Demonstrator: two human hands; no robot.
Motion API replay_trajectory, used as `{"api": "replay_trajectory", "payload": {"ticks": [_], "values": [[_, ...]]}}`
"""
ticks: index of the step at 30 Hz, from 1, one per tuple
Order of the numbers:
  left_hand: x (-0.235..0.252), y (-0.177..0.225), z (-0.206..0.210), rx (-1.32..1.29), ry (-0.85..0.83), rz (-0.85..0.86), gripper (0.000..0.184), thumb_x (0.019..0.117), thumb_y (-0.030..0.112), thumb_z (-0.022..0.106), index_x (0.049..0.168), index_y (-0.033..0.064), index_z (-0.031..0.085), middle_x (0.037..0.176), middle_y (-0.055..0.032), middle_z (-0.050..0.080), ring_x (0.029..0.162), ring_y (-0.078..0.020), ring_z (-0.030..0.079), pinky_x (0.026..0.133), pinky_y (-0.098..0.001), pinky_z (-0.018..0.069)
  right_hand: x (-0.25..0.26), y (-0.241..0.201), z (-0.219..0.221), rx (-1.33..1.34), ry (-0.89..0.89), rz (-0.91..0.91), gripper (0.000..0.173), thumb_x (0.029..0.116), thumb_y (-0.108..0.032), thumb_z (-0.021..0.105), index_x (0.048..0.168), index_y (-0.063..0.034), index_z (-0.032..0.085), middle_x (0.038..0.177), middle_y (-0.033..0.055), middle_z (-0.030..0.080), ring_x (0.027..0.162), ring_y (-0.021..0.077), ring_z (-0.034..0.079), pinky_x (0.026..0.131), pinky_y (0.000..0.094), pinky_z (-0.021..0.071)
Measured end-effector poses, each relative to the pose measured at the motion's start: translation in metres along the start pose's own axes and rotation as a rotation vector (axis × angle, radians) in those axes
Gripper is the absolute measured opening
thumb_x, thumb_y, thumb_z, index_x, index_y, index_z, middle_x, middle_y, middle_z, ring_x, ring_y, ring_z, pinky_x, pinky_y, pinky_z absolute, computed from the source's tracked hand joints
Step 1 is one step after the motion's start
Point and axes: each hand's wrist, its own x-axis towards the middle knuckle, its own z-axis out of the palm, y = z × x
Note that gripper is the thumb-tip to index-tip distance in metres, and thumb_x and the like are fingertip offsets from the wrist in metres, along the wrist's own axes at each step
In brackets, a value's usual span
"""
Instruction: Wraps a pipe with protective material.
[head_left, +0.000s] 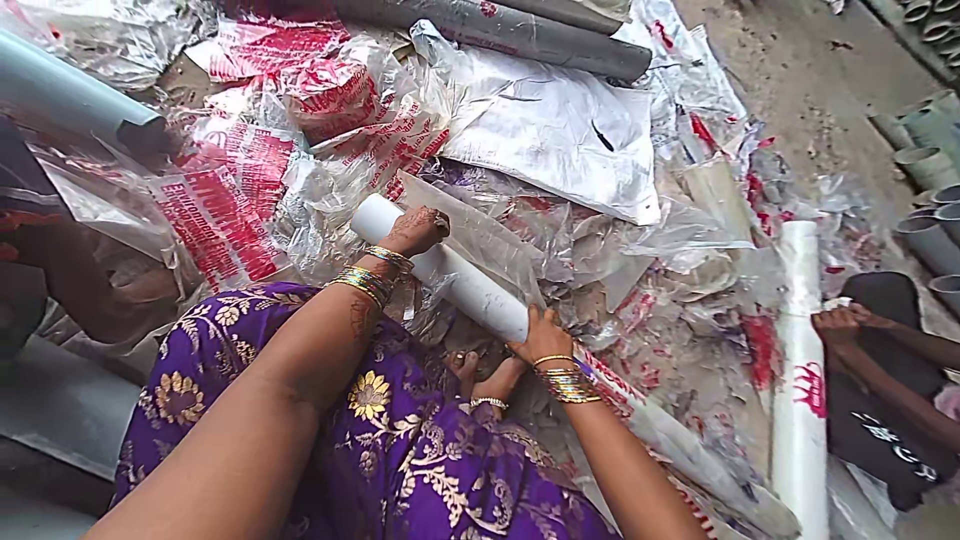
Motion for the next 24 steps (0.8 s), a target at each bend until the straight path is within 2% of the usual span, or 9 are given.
{"api": "replay_trajectory", "payload": {"ticks": [2, 6, 12, 16, 18, 20, 21, 22, 24], "values": [[0.000, 0.002, 0.000, 0.002, 0.011, -0.056, 0.023, 0.1023, 0.019, 0.059, 0.115, 0.0075, 0.074, 0.112, -0.0191, 0.073, 0.115, -0.0416, 0.066, 0.094, -0.0686, 0.0469, 0.001, 0.000, 0.003, 0.011, 0.002, 0.002, 0.108, 0.0858, -0.055, 0.077, 0.164, -0.0067, 0.021, 0.162, 0.0300, 0.031, 0.113, 0.0448, 0.066, 0.089, 0.0562, 0.0565], [0.003, 0.005, 0.006, -0.003, 0.055, -0.122, 0.023, 0.1010, 0.019, 0.061, 0.115, 0.0053, 0.074, 0.114, -0.0211, 0.073, 0.117, -0.0435, 0.065, 0.097, -0.0699, 0.0459, -0.001, 0.001, 0.005, 0.034, 0.000, 0.001, 0.109, 0.0847, -0.056, 0.078, 0.164, -0.0071, 0.022, 0.163, 0.0292, 0.028, 0.113, 0.0438, 0.066, 0.089, 0.0548, 0.0564], [0.004, 0.006, 0.012, -0.044, 0.110, -0.218, 0.023, 0.0972, 0.018, 0.064, 0.112, 0.0043, 0.074, 0.115, -0.0213, 0.072, 0.117, -0.0437, 0.065, 0.097, -0.0698, 0.0461, -0.002, 0.005, -0.003, 0.024, -0.036, -0.044, 0.105, 0.0832, -0.056, 0.080, 0.163, -0.0129, 0.027, 0.159, 0.0304, 0.033, 0.114, 0.0465, 0.065, 0.089, 0.0588, 0.0556], [0.007, 0.015, 0.003, -0.029, 0.064, -0.246, 0.022, 0.0959, 0.016, 0.065, 0.109, 0.0011, 0.073, 0.112, -0.0220, 0.073, 0.114, -0.0437, 0.066, 0.096, -0.0692, 0.0464, 0.000, 0.009, -0.006, 0.037, -0.040, -0.069, 0.100, 0.0847, -0.050, 0.081, 0.163, -0.0160, 0.029, 0.158, 0.0313, 0.034, 0.116, 0.0464, 0.064, 0.090, 0.0590, 0.0547], [0.004, 0.029, -0.013, 0.027, 0.003, -0.274, 0.034, 0.1035, 0.027, 0.058, 0.112, -0.0037, 0.070, 0.117, -0.0271, 0.069, 0.118, -0.0467, 0.063, 0.098, -0.0705, 0.0444, 0.004, 0.011, -0.004, 0.064, -0.032, -0.071, 0.099, 0.0847, -0.049, 0.081, 0.163, -0.0173, 0.030, 0.159, 0.0316, 0.033, 0.116, 0.0464, 0.064, 0.090, 0.0588, 0.0553], [-0.005, 0.049, -0.033, 0.078, -0.029, -0.349, 0.057, 0.1099, 0.044, 0.044, 0.115, -0.0081, 0.067, 0.121, -0.0313, 0.066, 0.121, -0.0484, 0.061, 0.099, -0.0706, 0.0435, 0.007, 0.012, -0.004, 0.080, -0.037, -0.079, 0.101, 0.0842, -0.048, 0.082, 0.163, -0.0173, 0.028, 0.158, 0.0311, 0.035, 0.117, 0.0466, 0.064, 0.091, 0.0589, 0.0550], [-0.013, 0.059, -0.040, 0.097, -0.051, -0.393, 0.065, 0.1093, 0.051, 0.041, 0.110, -0.0088, 0.068, 0.116, -0.0308, 0.067, 0.116, -0.0472, 0.063, 0.097, -0.0693, 0.0446, 0.008, 0.012, -0.004, 0.086, -0.042, -0.089, 0.102, 0.0843, -0.048, 0.082, 0.163, -0.0164, 0.027, 0.157, 0.0310, 0.037, 0.118, 0.0468, 0.063, 0.092, 0.0595, 0.0543], [-0.020, 0.064, -0.042, 0.106, -0.088, -0.426, 0.070, 0.1078, 0.056, 0.042, 0.102, -0.0075, 0.070, 0.106, -0.0271, 0.070, 0.104, -0.0428, 0.067, 0.092, -0.0658, 0.0468, 0.009, 0.013, -0.004, 0.091, -0.049, -0.096, 0.103, 0.0845, -0.048, 0.082, 0.164, -0.0153, 0.026, 0.155, 0.0306, 0.040, 0.120, 0.0467, 0.063, 0.094, 0.0602, 0.0535], [-0.033, 0.062, -0.033, 0.127, -0.228, -0.466, 0.069, 0.1040, 0.060, 0.048, 0.099, -0.0039, 0.073, 0.098, -0.0202, 0.073, 0.092, -0.0351, 0.069, 0.089, -0.0598, 0.0491, 0.011, 0.014, -0.003, 0.085, -0.060, -0.109, 0.105, 0.0849, -0.048, 0.082, 0.164, -0.0132, 0.022, 0.151, 0.0300, 0.046, 0.122, 0.0463, 0.062, 0.096, 0.0610, 0.0521]]}}
